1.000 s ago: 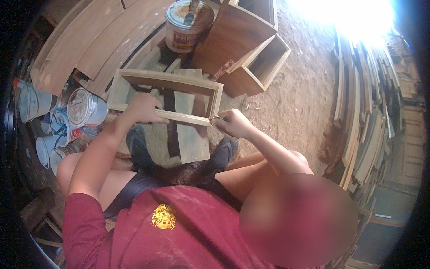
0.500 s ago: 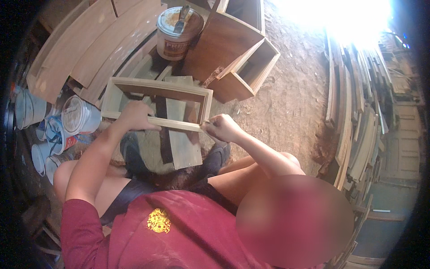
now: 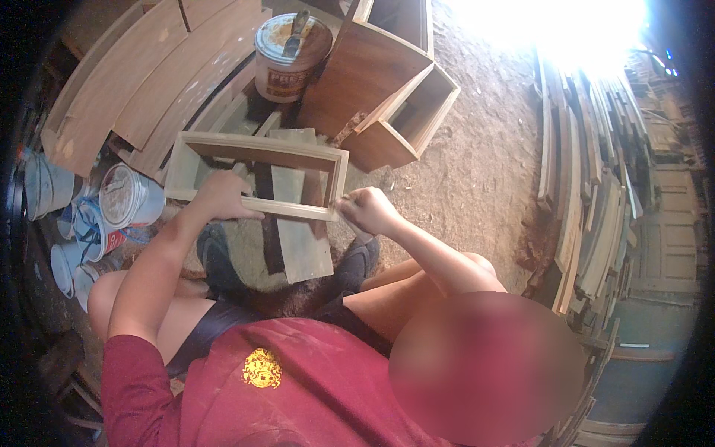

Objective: The person assembles a small wooden box by hand, fitting together pre-cut wooden slats to form a rectangular frame. They repeatedly adjust and align the pieces to ensure a snug fit.

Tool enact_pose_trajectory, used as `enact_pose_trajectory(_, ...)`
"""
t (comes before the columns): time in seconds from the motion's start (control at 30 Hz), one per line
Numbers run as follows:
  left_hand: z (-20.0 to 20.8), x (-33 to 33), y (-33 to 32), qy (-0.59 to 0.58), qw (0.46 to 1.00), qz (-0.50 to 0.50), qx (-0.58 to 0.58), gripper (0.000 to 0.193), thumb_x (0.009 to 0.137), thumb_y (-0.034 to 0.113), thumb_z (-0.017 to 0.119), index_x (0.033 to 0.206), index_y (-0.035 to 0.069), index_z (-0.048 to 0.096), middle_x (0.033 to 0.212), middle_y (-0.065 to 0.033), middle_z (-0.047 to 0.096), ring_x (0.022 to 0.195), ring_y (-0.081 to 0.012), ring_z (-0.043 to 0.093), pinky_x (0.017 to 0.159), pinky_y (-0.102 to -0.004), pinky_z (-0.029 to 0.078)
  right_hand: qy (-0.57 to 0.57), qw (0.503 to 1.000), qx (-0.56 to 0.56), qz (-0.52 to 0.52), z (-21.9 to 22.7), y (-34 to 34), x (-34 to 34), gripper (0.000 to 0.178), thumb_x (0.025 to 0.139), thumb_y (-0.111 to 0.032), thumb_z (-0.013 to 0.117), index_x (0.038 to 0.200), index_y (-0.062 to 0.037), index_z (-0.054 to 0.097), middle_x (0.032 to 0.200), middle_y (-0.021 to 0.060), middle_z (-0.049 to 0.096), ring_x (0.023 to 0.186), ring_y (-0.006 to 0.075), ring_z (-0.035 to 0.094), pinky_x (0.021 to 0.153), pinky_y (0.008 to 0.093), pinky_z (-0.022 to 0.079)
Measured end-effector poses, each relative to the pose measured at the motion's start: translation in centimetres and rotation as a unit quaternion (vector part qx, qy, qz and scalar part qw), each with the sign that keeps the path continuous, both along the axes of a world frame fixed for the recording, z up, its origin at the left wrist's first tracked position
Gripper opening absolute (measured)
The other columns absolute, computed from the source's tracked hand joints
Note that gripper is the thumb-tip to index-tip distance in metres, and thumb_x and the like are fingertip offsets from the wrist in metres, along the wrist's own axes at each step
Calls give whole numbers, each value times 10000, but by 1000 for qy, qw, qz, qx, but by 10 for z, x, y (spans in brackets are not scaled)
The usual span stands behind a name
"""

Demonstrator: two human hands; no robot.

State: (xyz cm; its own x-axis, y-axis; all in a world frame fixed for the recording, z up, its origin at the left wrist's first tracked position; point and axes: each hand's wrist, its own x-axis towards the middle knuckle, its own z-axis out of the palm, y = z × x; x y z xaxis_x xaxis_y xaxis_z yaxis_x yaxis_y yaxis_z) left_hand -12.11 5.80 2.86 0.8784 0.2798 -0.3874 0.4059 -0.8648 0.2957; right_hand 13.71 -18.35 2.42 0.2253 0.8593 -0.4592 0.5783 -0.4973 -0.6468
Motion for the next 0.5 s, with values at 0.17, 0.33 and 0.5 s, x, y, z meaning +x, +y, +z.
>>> enact_pose_trajectory(0.17, -1, -2, 0, -8, 1000, -1, 2, 697, 657, 739, 710, 854, 74, 770, 883, -164, 711, 886, -367, 676, 821, -461, 536, -6, 999, -19, 39, 5, -1, -4, 432, 950, -419, 655, 799, -18, 704, 615, 151, 627, 545, 226, 604, 587, 419, 492)
enact_pose_trajectory(0.33, 1, -1, 0, 5, 1000, -3, 0, 712, 659, 747, 704, 865, 69, 770, 899, -164, 713, 897, -363, 678, 835, -455, 537, -1, 1000, -3, -21, 3, 1, -1, 478, 942, -438, 656, 748, -1, 669, 613, 174, 607, 546, 282, 597, 589, 425, 487)
enact_pose_trajectory(0.5, 5, 0, 0, 7, 1000, -1, -5, 714, 661, 748, 702, 874, 70, 772, 899, -163, 714, 904, -363, 679, 840, -450, 538, -13, 1000, -1, -10, 4, 2, -2, 484, 933, -444, 658, 767, 10, 675, 634, 202, 609, 561, 324, 606, 592, 446, 486)
